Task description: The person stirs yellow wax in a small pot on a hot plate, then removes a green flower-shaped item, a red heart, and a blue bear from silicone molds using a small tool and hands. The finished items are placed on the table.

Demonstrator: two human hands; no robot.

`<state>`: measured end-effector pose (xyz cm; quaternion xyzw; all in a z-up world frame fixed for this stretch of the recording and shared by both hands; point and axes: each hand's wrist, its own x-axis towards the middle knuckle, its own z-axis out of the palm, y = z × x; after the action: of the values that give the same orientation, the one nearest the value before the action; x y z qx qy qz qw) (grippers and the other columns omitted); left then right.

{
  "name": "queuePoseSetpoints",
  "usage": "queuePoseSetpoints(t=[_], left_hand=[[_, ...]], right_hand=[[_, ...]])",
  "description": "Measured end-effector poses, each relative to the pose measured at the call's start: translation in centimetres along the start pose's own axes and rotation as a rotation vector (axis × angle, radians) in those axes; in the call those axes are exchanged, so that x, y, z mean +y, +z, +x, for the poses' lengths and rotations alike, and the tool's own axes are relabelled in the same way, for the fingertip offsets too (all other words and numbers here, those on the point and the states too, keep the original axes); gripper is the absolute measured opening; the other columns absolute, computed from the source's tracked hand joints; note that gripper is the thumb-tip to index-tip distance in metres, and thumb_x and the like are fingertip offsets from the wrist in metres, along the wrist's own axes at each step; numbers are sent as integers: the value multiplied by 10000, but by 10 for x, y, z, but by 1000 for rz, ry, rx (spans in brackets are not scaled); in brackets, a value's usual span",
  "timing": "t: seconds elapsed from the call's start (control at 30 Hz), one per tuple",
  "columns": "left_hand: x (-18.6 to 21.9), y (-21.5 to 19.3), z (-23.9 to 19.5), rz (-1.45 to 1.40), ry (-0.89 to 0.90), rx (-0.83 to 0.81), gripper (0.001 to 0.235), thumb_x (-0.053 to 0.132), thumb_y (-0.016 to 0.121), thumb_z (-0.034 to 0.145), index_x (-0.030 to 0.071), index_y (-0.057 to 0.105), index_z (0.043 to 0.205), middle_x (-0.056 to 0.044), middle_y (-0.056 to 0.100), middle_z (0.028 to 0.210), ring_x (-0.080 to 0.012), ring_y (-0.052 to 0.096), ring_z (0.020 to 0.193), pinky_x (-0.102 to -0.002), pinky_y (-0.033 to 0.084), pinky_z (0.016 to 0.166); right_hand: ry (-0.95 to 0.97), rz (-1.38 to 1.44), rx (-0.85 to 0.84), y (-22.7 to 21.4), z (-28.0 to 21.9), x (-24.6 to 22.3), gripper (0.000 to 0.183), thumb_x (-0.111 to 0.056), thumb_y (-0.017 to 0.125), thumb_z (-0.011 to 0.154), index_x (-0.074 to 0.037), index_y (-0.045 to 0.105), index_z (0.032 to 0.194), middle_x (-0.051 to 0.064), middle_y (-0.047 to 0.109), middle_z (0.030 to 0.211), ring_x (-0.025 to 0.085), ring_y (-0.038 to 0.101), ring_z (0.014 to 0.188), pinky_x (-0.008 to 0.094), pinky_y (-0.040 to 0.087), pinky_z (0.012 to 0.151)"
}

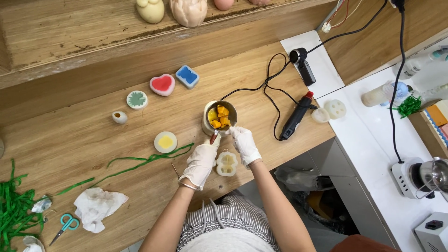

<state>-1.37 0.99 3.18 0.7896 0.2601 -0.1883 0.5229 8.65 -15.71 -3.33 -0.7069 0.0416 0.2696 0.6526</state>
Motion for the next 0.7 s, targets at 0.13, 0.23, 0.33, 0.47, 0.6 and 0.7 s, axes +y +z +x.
queuePoseSetpoints(t=[0.13,0.23,0.33,0.47,0.6,0.7], left_hand=[[0,3,5,25,-49,-6,679,723,334,946,145,660,1090,-81,713,696,-248,731,705,-403,522,779],[-3,5,11,21,-29,2,684,708,349,931,132,675,1099,-94,723,723,-257,743,707,-420,550,772],[-2,6,10,110,-46,17,704,743,334,933,152,653,1142,-84,728,776,-246,726,739,-422,525,799],[-6,10,18,99,-28,30,701,740,322,944,153,655,1135,-81,740,777,-245,732,739,-423,526,791],[-4,11,17,33,-73,5,687,725,352,934,145,691,1075,-59,728,750,-247,735,708,-417,553,756],[4,1,4,70,-49,12,659,719,329,947,175,677,1083,-79,719,703,-255,713,701,-426,523,756]], right_hand=[[-379,-527,298,5,-22,-25,301,-266,609,1002,-19,737,888,52,693,665,199,616,610,415,530,610],[-329,-1449,400,11,-36,-46,326,-322,508,1053,-61,681,966,178,720,729,364,692,682,495,534,639],[-193,-1561,259,20,-48,-60,268,-279,495,998,-81,676,989,169,751,865,361,729,798,487,563,710],[-114,-1522,19,33,-46,-85,253,-245,521,943,-99,710,1027,172,739,926,367,709,879,466,559,776],[-163,-1161,-104,21,-16,-59,343,-330,555,967,-48,741,1027,189,735,974,366,691,949,436,528,857],[-188,-600,-60,10,-9,-39,352,-325,562,955,-21,730,1009,202,771,973,366,685,949,430,535,858]])
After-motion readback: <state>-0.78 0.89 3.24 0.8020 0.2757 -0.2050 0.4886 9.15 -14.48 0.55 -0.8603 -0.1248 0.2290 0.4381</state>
